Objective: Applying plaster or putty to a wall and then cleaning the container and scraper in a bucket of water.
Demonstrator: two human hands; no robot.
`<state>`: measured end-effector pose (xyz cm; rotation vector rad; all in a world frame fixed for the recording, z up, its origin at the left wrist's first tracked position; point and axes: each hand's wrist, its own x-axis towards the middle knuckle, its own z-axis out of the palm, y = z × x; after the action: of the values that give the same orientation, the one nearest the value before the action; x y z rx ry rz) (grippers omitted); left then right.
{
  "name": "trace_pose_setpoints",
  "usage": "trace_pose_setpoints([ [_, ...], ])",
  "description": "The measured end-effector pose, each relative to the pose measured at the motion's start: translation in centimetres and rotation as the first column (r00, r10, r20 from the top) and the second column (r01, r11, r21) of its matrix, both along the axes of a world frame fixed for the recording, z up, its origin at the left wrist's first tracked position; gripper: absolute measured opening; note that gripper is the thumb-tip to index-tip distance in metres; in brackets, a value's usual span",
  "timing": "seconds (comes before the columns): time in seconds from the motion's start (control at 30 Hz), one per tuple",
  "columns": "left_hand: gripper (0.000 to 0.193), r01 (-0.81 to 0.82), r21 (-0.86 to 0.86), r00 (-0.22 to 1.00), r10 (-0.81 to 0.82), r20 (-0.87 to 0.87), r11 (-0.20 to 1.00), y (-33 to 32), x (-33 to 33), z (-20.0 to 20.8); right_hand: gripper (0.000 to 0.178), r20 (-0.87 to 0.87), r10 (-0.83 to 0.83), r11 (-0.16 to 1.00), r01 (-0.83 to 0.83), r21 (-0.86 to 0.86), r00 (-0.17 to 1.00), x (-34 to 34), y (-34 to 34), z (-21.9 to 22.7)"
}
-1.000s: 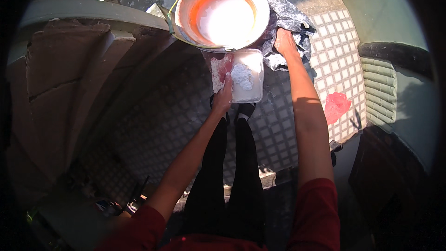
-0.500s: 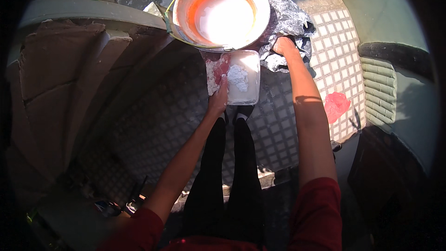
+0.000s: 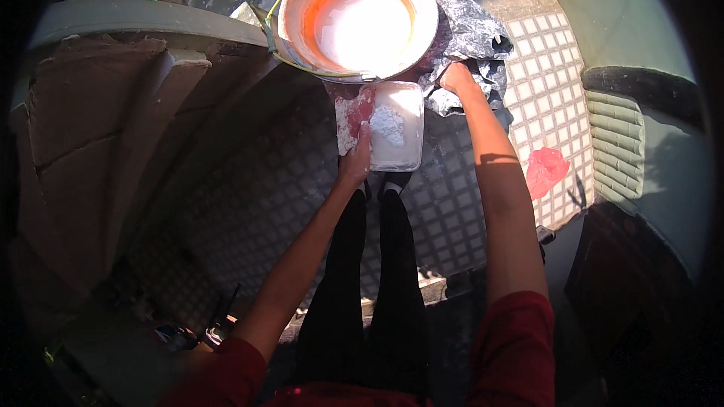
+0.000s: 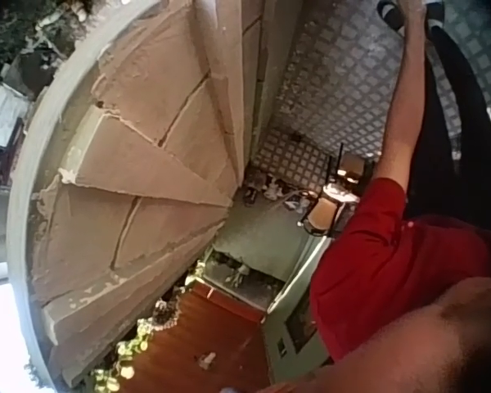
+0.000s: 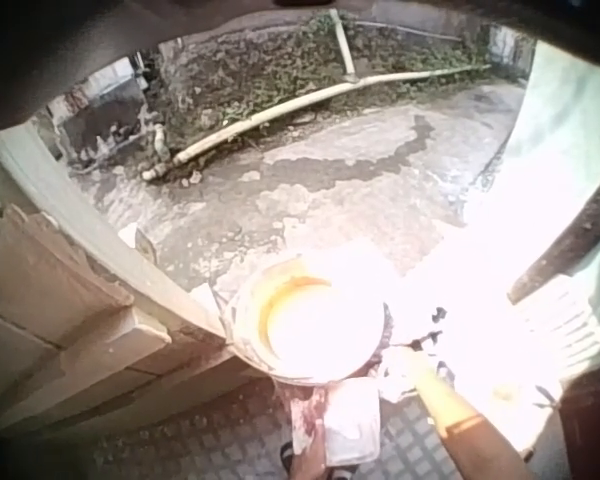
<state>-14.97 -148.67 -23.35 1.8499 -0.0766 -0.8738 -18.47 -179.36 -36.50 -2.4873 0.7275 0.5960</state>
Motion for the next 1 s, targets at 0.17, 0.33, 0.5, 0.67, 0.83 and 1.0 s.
trace_pose_setpoints([
  [0.17, 0.056, 0.01, -0.024, 1.0, -0.01, -0.014, 1.0, -0.1, -0.4, 0.0, 0.027, -0.015, 0.136, 0.986, -0.137, -0.091, 0.991, -1.3, -1.2, -1.9],
  [0.33, 0.055, 0.01, 0.0, 1.0, -0.01, 0.005, 1.0, 0.0, -0.3, -0.4, 0.026, 0.212, 0.063, 0.993, -0.04, -0.112, 0.975, -3.2, -3.6, -4.2],
  [0.5, 0.054, 0.051, -0.033, 0.999, -0.052, -0.009, 0.998, -1.4, -1.2, -0.5, 0.029, 0.409, -0.031, 0.989, 0.088, -0.12, 0.912, -4.9, -7.1, -4.5],
  [0.67, 0.052, -0.009, -0.044, 0.999, 0.007, -0.035, 0.999, -0.5, -0.9, -0.3, 0.038, 0.182, -0.726, 0.682, 0.661, 0.312, 0.663, -1.8, -1.5, 3.0],
  [0.83, 0.054, 0.021, -0.051, 0.999, -0.023, -0.034, 0.998, -2.7, -2.2, 0.0, 0.043, 0.144, -0.774, 0.634, 0.755, 0.17, 0.617, -4.1, -4.4, 3.3],
  [1.0, 0.054, 0.055, -0.025, 0.993, -0.058, -0.101, 0.998, -3.1, -2.4, 0.4, 0.025, 0.145, -0.838, 0.518, 0.685, 0.511, 0.526, -4.9, -3.4, 5.4],
])
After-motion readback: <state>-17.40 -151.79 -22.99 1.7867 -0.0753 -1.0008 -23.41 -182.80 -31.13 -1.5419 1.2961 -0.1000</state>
